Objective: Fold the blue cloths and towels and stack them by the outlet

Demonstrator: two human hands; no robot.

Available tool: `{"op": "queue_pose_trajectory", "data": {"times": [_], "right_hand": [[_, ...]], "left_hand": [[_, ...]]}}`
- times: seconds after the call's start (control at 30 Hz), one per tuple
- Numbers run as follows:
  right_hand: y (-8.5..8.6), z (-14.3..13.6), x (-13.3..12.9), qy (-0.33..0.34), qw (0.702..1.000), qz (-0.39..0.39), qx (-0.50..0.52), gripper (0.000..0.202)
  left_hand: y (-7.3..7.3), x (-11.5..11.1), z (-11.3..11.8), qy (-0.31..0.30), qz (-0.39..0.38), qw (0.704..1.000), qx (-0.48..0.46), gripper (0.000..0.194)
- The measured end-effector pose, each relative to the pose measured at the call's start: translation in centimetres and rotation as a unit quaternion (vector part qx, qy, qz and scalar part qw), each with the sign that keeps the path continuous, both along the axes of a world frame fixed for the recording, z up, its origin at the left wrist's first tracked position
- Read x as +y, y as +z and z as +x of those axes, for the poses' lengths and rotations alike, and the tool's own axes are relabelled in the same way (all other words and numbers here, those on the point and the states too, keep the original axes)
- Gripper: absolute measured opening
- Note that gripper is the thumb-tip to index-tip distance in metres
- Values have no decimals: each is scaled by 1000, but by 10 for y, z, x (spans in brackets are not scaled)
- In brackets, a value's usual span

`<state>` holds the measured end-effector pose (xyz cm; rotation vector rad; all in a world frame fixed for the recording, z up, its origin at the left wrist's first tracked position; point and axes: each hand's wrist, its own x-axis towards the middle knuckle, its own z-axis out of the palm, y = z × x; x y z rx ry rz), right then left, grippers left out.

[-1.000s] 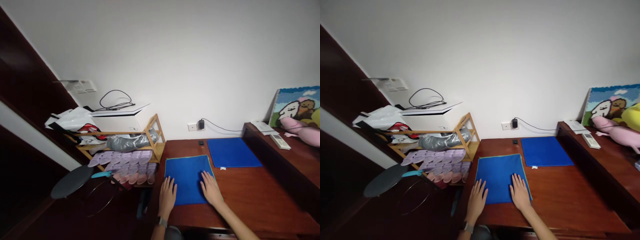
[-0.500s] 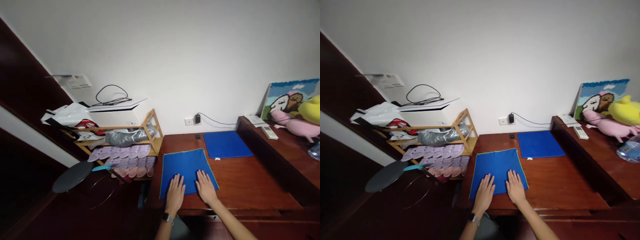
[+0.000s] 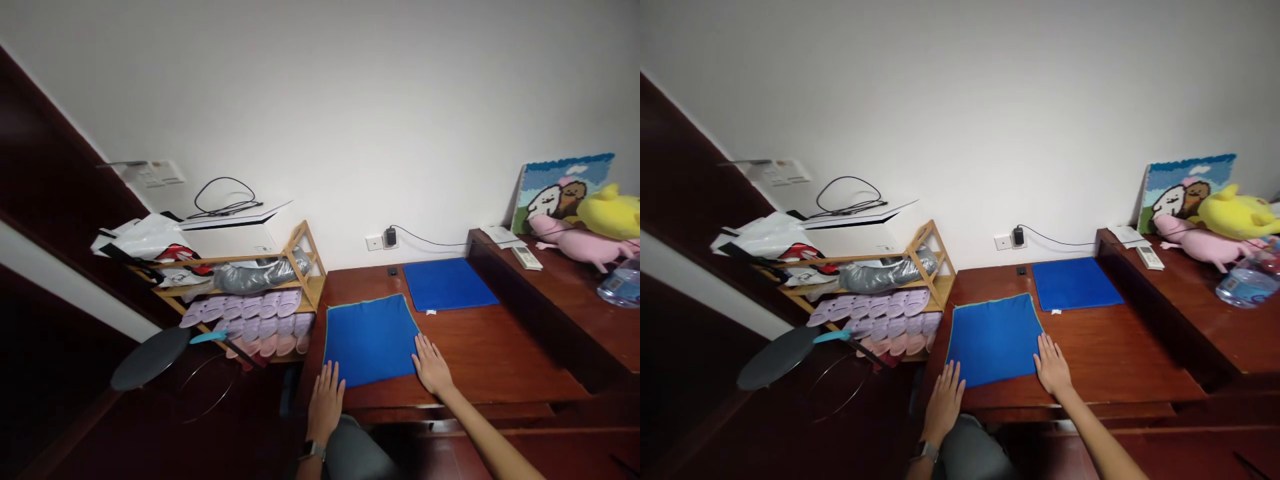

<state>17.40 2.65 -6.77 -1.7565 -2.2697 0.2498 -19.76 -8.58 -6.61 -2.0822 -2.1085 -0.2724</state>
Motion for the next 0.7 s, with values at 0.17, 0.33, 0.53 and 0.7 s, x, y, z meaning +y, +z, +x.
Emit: {"op": "queue_pose_trajectory", "data": {"times": [0.17,0.33,0.53,0.7], "right_hand": [[24,-46,-3,-8,1000,-16,-8,68],[37,-116,-11,79,997,1,19,64],[5,-96,-4,71,997,7,6,65],[-20,-46,7,9,999,32,-2,68]], "left_hand": [[11,-2,17,-19,30,999,8,54],[40,42,86,-112,9,993,-41,53],[24,58,87,-64,-60,995,-47,61],[-4,30,17,53,-2,999,-12,59]]}}
